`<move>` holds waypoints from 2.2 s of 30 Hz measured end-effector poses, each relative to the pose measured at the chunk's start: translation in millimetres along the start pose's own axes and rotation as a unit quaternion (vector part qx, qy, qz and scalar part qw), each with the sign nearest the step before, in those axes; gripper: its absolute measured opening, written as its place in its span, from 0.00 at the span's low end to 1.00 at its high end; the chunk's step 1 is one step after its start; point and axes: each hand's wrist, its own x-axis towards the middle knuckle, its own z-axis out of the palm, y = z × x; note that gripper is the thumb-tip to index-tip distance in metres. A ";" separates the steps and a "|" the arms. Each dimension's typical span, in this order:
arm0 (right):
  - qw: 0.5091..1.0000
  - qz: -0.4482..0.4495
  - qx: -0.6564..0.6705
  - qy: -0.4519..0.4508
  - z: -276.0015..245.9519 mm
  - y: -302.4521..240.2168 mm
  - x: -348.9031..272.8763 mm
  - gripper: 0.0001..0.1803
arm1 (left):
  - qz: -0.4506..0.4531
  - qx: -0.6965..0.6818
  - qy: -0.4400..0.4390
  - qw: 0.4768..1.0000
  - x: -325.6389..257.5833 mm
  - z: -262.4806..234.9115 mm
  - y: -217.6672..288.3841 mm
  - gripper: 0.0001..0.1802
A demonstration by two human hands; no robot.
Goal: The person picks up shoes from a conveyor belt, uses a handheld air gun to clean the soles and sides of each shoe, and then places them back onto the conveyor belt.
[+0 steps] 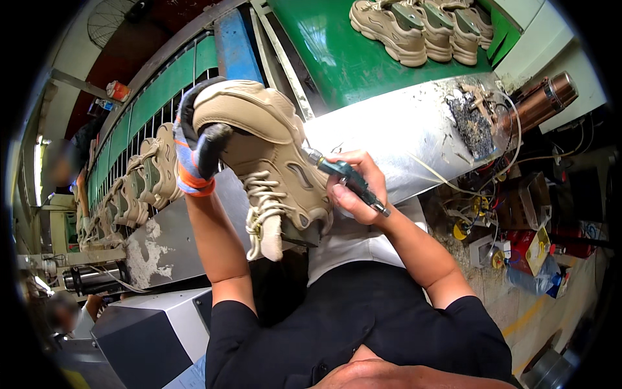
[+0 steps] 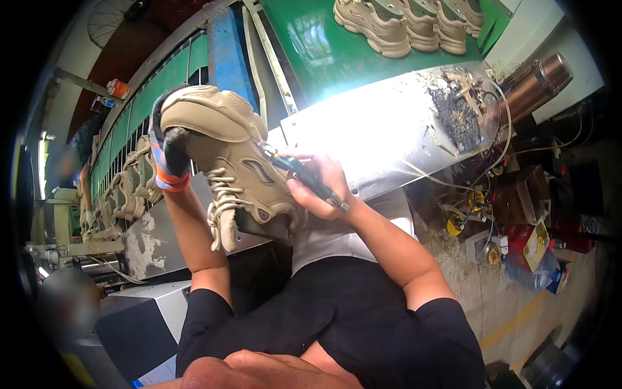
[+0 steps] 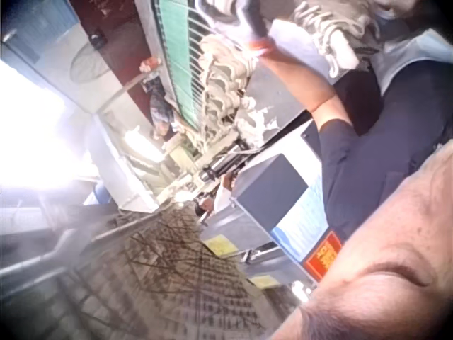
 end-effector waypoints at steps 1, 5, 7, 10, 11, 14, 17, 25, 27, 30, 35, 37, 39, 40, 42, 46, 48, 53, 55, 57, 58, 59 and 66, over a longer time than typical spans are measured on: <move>1.000 0.018 0.005 -0.001 1.4 6.0 -8.1 0.24 | 0.005 0.003 0.002 1.000 0.2 -5.3 -6.5 0.34; 0.997 0.051 0.064 0.009 3.8 20.8 -38.5 0.22 | 0.003 -0.032 0.037 0.999 -3.7 -16.2 -30.4 0.33; 0.996 0.064 0.058 -0.001 5.5 21.4 -44.3 0.22 | 0.026 0.015 0.001 1.000 -6.8 -36.0 -41.5 0.35; 0.992 0.091 0.089 0.000 2.9 24.4 -54.6 0.22 | -0.002 -0.009 0.027 1.000 -15.4 -42.8 -57.2 0.34; 0.991 0.092 0.099 0.004 2.0 25.8 -57.5 0.22 | -0.016 -0.021 0.038 0.999 -19.8 -44.2 -63.0 0.34; 0.978 0.132 0.160 0.017 3.4 23.3 -60.8 0.22 | -0.052 -0.044 0.074 0.995 -39.3 -54.1 -72.9 0.33; 0.972 0.166 0.166 0.023 9.2 17.5 -58.7 0.22 | -0.098 -0.046 0.116 0.987 -71.5 -71.4 -76.6 0.32; 0.952 0.200 0.217 0.075 17.4 26.1 -46.0 0.17 | -0.262 0.043 0.188 0.946 -187.9 -115.7 -91.2 0.30; 0.956 0.203 0.195 0.082 22.8 31.3 -46.3 0.18 | -0.286 0.066 0.195 0.936 -204.3 -98.8 -75.0 0.28; 0.965 0.202 0.146 0.084 32.0 37.6 -43.9 0.18 | -0.275 0.063 0.219 0.934 -239.7 -67.1 -44.7 0.28; 0.970 0.229 0.045 0.067 39.3 30.2 -42.4 0.23 | -0.420 -0.135 0.335 0.832 -292.6 -30.3 8.7 0.34; 0.971 0.221 0.050 0.071 40.3 29.9 -45.7 0.24 | -0.474 -0.132 0.294 0.819 -292.9 -7.6 35.8 0.35; 0.976 0.201 0.037 0.069 40.2 35.2 -48.1 0.24 | -0.543 -0.113 0.204 0.807 -301.0 -2.7 49.9 0.37; 0.975 0.213 0.032 0.059 40.8 34.5 -48.8 0.24 | -0.552 -0.121 0.220 0.795 -302.5 9.5 53.4 0.39; 0.974 0.215 0.045 0.057 42.4 33.2 -49.0 0.24 | -0.591 -0.156 0.157 0.776 -306.3 20.3 54.4 0.42; 0.974 0.209 0.058 0.059 44.3 32.9 -44.6 0.23 | -0.605 -0.229 0.162 0.745 -293.5 49.8 52.9 0.43; 0.976 0.204 0.048 0.062 41.6 34.9 -43.3 0.22 | -0.612 -0.233 0.156 0.740 -278.7 60.7 51.5 0.45; 0.949 0.296 0.099 0.033 28.6 31.9 -51.2 0.21 | -0.593 -0.280 0.128 0.744 -253.8 81.1 41.0 0.49; 0.942 0.303 0.141 0.040 24.3 24.9 -58.9 0.20 | -0.596 -0.309 0.117 0.732 -251.7 85.3 36.9 0.50; 0.943 0.302 0.137 0.043 17.6 15.3 -63.7 0.20 | -0.597 -0.350 0.109 0.714 -248.3 91.0 34.1 0.50; 0.941 0.319 0.112 0.025 10.4 9.2 -65.5 0.20 | -0.598 -0.354 0.099 0.712 -242.3 95.6 35.1 0.49; 0.942 0.317 0.106 0.030 7.5 10.9 -71.6 0.19 | -0.599 -0.358 0.090 0.711 -239.1 98.7 34.8 0.49; 0.921 0.372 0.112 0.023 -21.3 -26.6 -78.7 0.18 | -0.590 -0.420 0.020 0.689 -222.2 125.2 26.6 0.49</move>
